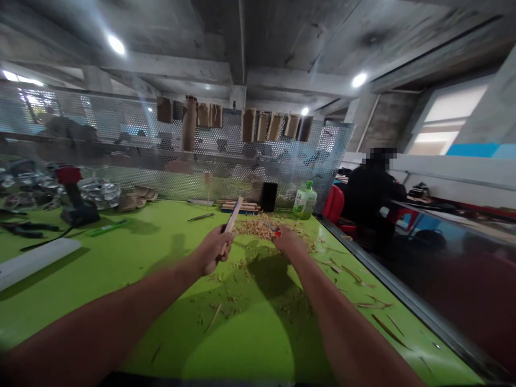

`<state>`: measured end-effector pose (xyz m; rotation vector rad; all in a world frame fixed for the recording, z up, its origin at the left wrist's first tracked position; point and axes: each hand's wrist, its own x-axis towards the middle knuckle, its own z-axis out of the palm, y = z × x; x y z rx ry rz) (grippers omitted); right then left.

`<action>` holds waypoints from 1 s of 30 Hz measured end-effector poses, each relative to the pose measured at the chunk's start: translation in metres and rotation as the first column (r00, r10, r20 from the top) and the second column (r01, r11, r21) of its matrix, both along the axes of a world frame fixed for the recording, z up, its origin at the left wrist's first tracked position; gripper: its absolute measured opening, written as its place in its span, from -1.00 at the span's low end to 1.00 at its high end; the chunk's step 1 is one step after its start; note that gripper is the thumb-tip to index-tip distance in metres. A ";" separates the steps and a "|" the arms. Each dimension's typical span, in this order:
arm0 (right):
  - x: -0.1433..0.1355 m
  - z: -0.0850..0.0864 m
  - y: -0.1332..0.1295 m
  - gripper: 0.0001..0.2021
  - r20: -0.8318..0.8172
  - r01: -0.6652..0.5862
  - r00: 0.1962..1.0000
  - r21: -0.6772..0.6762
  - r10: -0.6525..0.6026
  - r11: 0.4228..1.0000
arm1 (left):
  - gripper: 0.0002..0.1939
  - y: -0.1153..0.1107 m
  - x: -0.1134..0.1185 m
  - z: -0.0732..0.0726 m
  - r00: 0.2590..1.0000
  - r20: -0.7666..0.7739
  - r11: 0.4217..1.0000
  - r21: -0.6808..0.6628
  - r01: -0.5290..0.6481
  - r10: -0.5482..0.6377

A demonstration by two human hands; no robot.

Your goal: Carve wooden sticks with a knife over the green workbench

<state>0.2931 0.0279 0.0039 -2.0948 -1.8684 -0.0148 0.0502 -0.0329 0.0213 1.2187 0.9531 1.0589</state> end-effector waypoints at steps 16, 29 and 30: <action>-0.024 0.002 0.020 -0.71 0.021 -0.246 0.969 -0.003 0.246 0.969 | -0.49 0.014 0.005 -0.025 0.986 -0.097 0.985 0.118 -0.126 0.138; 0.003 -0.006 0.192 -0.09 -0.433 0.416 0.820 0.002 -0.374 0.909 | -0.41 0.005 0.006 -0.014 0.974 -0.074 0.976 -0.004 -0.217 0.216; 0.000 -0.008 0.201 -0.05 -0.454 0.434 0.804 0.004 -0.385 0.901 | -0.40 0.005 0.006 -0.014 0.973 -0.076 0.975 -0.018 -0.220 0.218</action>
